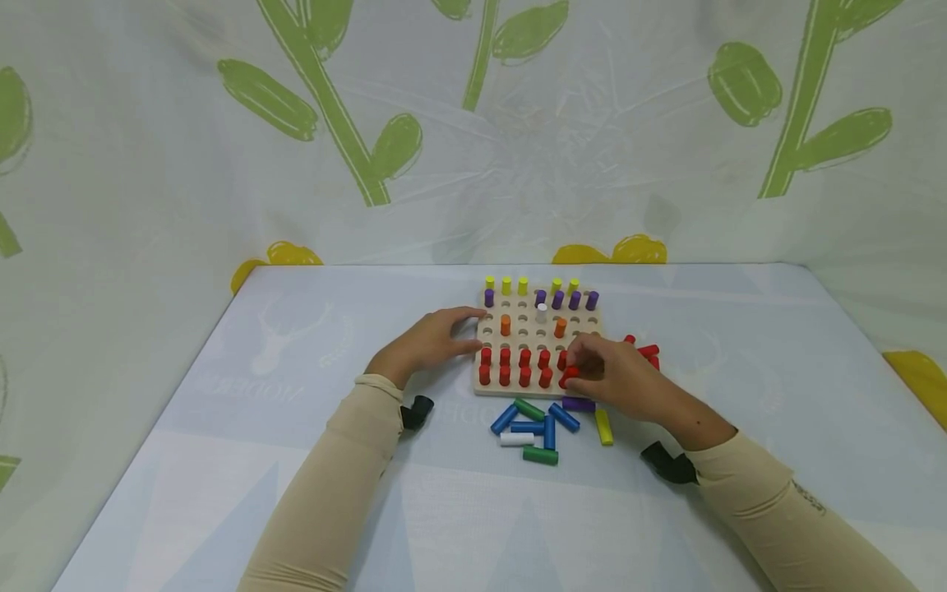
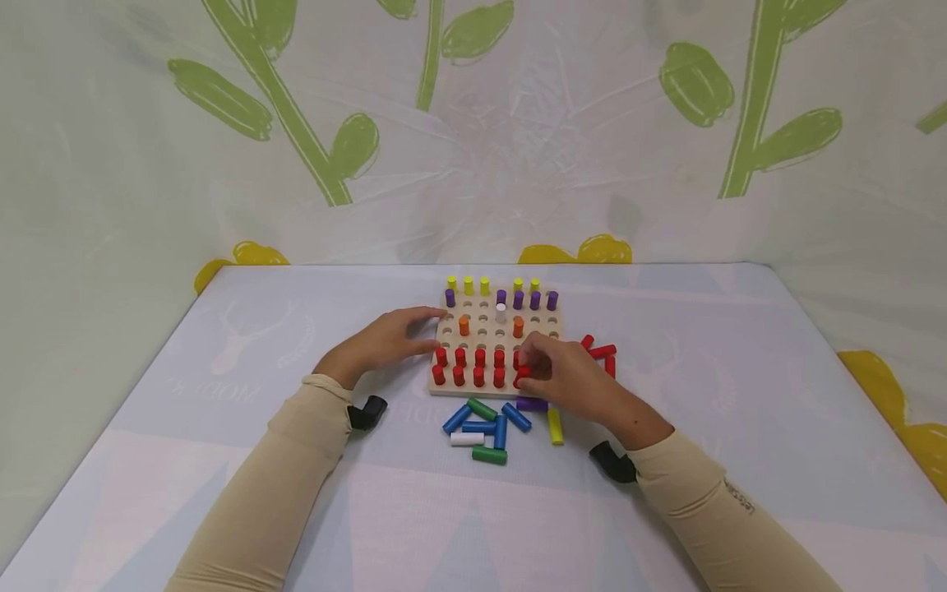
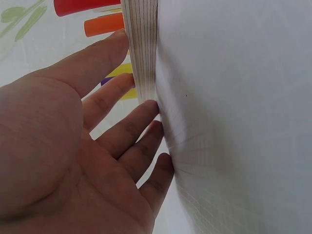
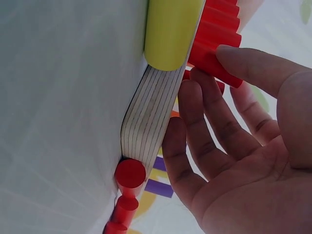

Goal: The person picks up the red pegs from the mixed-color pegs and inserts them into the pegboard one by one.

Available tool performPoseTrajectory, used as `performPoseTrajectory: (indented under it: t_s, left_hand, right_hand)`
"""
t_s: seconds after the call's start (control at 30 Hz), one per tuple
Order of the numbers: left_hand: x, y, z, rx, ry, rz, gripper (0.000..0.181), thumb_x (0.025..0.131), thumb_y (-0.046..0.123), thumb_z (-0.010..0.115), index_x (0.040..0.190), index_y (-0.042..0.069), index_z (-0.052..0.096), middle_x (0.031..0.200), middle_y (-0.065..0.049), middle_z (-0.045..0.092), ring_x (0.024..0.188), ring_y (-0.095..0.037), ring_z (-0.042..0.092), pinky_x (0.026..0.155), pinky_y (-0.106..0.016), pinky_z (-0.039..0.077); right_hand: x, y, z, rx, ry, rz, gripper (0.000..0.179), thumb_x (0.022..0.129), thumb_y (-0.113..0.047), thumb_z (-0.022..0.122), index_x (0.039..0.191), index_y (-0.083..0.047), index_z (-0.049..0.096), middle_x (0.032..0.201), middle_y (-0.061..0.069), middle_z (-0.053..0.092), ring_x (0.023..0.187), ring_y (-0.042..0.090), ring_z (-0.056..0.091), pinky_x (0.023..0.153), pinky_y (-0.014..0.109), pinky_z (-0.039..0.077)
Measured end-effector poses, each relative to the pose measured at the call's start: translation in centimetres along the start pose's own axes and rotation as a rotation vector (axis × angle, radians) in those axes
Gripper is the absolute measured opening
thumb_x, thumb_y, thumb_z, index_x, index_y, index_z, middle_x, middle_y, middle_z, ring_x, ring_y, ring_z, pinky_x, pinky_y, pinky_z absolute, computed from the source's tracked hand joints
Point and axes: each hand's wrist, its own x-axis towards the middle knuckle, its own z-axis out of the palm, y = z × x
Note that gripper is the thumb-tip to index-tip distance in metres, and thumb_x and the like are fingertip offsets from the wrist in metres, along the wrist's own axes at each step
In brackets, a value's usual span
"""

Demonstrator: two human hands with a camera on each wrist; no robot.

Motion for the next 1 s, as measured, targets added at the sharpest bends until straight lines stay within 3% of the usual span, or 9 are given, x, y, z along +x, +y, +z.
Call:
performPoseTrajectory:
  t_s: [0.33,0.67,0.83,1.0]
  left_hand:
    - [0.4,-0.1,0.2,-0.006,0.007,0.010,0.061,0.094,0.037,0.069,0.150,0.034,0.045,0.162,0.000,0.036,0.153,-0.024,0.027,0.122,-0.049,0.027]
    - [0.2,-0.2,0.1,-0.001,0.009,0.022,0.061,0.095,0.037,0.068,0.151,0.034,0.044,0.162,-0.001,0.035,0.153,-0.025,0.027,0.123,-0.049,0.026]
    - [0.2,-0.3,0.1,-0.002,0.009,0.014,0.061,0.094,0.036,0.069,0.150,0.034,0.044,0.162,0.000,0.035,0.153,-0.025,0.027,0.123,-0.049,0.026]
    - [0.2,-0.2,0.1,-0.004,0.007,0.003,0.061,0.094,0.037,0.069,0.150,0.034,0.044,0.162,0.000,0.035,0.153,-0.024,0.027,0.123,-0.049,0.027]
  right_hand:
    - [-0.1,0.1,-0.3,-0.004,-0.005,-0.001,0.025,0.087,-0.015,0.078,0.106,-0.014,0.062,0.102,0.000,0.067,0.097,0.017,0.065,0.090,0.036,0.059]
    - [-0.2,-0.1,-1.1,-0.015,-0.022,-0.032,0.023,0.088,-0.017,0.077,0.105,-0.014,0.063,0.097,-0.001,0.068,0.094,0.015,0.063,0.086,0.031,0.059]
    - [-0.3,0.1,-1.6,-0.023,0.023,-0.055,0.020,0.089,-0.018,0.076,0.103,-0.011,0.064,0.094,0.000,0.068,0.090,0.015,0.063,0.080,0.027,0.057]
    - [-0.2,0.6,-1.9,-0.053,0.080,-0.055,0.017,0.090,-0.018,0.075,0.102,-0.011,0.064,0.094,0.001,0.069,0.090,0.016,0.063,0.081,0.031,0.057]
